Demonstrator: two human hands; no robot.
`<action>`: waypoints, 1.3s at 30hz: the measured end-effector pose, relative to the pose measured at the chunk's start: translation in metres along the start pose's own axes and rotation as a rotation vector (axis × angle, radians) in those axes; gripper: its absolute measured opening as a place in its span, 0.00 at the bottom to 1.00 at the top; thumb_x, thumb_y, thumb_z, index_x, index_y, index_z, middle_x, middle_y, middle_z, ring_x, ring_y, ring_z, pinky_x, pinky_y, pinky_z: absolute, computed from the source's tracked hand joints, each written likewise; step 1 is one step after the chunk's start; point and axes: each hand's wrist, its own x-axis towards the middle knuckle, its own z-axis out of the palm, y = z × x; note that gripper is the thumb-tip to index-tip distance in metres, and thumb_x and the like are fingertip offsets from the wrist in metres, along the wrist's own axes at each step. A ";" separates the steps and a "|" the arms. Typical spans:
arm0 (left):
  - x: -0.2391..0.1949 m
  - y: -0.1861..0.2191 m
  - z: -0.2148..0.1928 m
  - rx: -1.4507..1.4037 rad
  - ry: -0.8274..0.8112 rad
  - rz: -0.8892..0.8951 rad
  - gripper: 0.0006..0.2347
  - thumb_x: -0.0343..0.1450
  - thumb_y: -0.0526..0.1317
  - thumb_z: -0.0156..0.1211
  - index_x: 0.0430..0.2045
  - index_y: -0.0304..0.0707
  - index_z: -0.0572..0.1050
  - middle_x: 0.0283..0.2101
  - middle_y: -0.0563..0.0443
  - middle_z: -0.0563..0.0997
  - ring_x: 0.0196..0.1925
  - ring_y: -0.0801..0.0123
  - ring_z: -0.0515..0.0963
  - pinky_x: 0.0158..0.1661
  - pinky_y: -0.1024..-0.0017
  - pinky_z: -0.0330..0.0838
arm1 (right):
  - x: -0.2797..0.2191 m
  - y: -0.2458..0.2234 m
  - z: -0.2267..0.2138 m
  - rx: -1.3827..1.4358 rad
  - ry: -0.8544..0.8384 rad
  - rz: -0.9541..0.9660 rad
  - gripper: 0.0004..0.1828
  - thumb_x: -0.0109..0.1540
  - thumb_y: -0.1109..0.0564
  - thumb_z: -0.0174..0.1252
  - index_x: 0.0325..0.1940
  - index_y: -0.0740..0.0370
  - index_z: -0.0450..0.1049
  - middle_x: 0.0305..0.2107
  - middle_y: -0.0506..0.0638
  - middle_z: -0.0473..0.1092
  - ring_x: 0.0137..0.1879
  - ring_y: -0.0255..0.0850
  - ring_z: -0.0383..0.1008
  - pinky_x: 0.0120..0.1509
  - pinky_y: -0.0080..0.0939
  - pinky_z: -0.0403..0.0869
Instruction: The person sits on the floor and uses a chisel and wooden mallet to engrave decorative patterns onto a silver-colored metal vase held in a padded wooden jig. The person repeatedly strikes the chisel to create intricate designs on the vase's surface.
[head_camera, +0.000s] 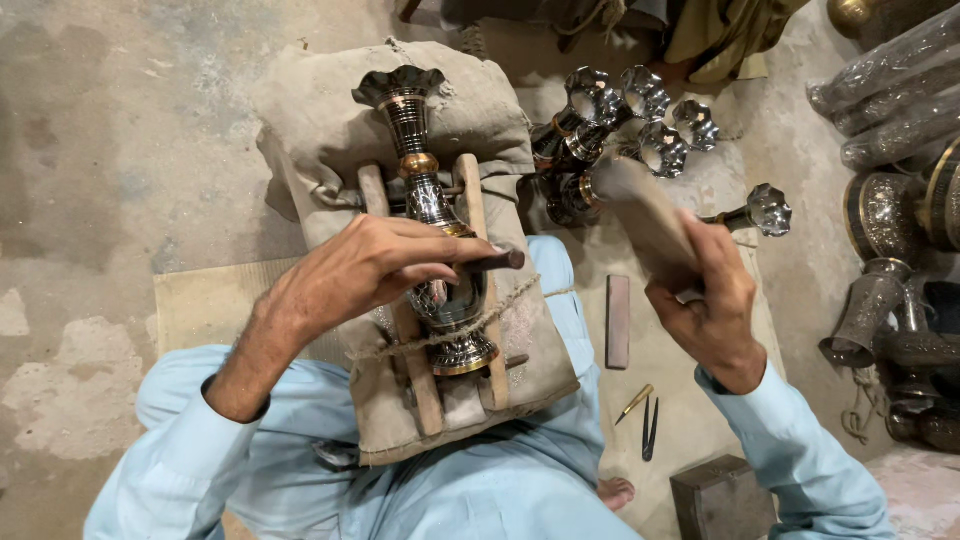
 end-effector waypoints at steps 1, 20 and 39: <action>0.001 0.000 0.000 0.016 -0.008 0.004 0.25 0.65 0.28 0.64 0.56 0.55 0.77 0.45 0.54 0.86 0.40 0.67 0.87 0.41 0.70 0.84 | -0.001 -0.001 -0.002 -0.101 -0.039 -0.068 0.37 0.56 0.66 0.64 0.71 0.58 0.67 0.47 0.56 0.72 0.47 0.50 0.75 0.47 0.48 0.75; -0.010 -0.005 0.016 0.040 0.159 -0.085 0.18 0.70 0.35 0.63 0.55 0.55 0.76 0.47 0.54 0.87 0.37 0.69 0.88 0.36 0.68 0.85 | 0.001 -0.004 -0.004 -0.212 -0.110 -0.099 0.37 0.55 0.67 0.65 0.69 0.55 0.68 0.44 0.56 0.76 0.42 0.50 0.78 0.46 0.46 0.78; -0.088 -0.052 0.069 -0.913 0.547 -0.605 0.28 0.63 0.31 0.72 0.59 0.31 0.71 0.50 0.44 0.81 0.38 0.68 0.85 0.35 0.72 0.84 | -0.007 -0.033 0.102 1.238 -0.533 0.407 0.50 0.53 0.68 0.60 0.79 0.65 0.52 0.65 0.52 0.63 0.70 0.39 0.66 0.75 0.37 0.63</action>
